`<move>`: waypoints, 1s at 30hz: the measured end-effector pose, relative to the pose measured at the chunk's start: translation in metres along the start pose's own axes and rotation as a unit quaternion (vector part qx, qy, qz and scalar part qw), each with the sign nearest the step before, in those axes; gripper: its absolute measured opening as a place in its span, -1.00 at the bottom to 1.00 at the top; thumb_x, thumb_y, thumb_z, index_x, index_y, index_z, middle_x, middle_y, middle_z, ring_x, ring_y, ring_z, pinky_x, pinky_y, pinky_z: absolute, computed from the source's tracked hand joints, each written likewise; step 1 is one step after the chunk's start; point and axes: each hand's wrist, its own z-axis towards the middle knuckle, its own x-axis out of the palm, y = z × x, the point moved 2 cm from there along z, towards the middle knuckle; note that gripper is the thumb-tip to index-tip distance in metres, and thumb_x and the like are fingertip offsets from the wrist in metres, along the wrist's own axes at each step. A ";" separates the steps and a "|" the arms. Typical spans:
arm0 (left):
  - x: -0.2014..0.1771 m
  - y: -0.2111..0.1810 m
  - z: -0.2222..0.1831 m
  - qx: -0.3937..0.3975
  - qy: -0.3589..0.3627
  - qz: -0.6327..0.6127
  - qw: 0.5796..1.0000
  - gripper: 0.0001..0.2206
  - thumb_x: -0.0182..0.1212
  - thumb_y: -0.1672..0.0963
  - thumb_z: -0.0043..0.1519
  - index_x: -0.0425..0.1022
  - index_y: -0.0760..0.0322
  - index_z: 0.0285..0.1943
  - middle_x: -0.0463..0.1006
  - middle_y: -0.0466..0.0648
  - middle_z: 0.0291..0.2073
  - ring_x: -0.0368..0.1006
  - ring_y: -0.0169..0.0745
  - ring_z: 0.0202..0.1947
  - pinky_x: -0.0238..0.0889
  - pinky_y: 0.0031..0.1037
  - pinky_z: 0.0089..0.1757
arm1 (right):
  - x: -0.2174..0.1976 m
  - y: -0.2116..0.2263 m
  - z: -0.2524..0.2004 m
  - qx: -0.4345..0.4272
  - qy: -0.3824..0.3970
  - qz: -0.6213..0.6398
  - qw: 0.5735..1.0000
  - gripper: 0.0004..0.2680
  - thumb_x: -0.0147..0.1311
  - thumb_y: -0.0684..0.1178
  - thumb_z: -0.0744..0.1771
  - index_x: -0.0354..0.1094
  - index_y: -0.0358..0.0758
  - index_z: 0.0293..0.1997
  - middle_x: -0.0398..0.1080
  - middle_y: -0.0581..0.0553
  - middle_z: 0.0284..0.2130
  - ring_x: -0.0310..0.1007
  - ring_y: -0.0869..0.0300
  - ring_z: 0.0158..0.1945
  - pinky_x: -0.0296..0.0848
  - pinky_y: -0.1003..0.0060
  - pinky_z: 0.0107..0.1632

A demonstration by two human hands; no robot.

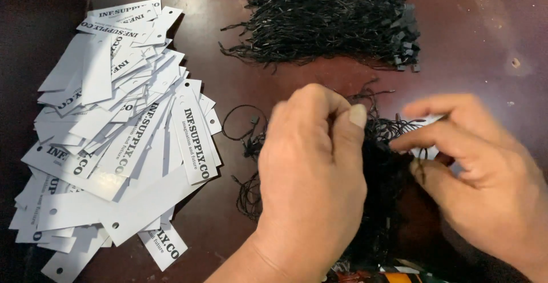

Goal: Untangling and sorting black plastic tag fasteners from a tangled pile into a neat stack on a table next to a pile of clothing tags.

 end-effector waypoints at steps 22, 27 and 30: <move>-0.001 -0.022 -0.006 -0.102 0.214 -0.060 0.970 -0.89 0.28 0.05 0.19 0.54 0.08 -0.22 0.36 -0.26 -0.58 0.21 -0.43 -0.53 0.17 -0.50 -0.38 | 0.000 -0.017 0.028 0.098 -0.086 0.266 0.955 -0.90 0.10 -0.28 0.32 0.26 -0.31 -0.17 0.43 -0.24 -0.36 0.35 0.18 -0.48 0.33 0.39 -0.41; -0.013 -0.028 -0.002 -0.108 0.240 0.038 0.964 -0.79 0.24 0.01 0.26 0.48 0.09 -0.40 0.31 -0.21 -0.61 0.18 -0.38 -0.53 0.16 -0.45 -0.37 | -0.016 -0.050 0.043 0.131 -0.096 0.461 0.872 -0.92 0.03 -0.20 0.35 0.26 -0.08 -0.22 0.38 -0.20 -0.37 0.24 0.27 -0.51 0.29 0.48 -0.39; -0.001 -0.007 -0.001 -0.057 0.232 0.143 0.960 -0.74 0.19 -0.05 0.23 0.42 0.04 -0.45 0.56 -0.26 -0.34 0.46 -0.31 -0.29 0.29 -0.42 -0.16 | -0.032 -0.062 0.051 0.129 -0.106 0.411 0.896 -0.87 0.03 -0.13 0.37 0.20 0.13 -0.19 0.30 -0.01 -0.37 0.09 0.41 -0.48 0.11 0.59 -0.41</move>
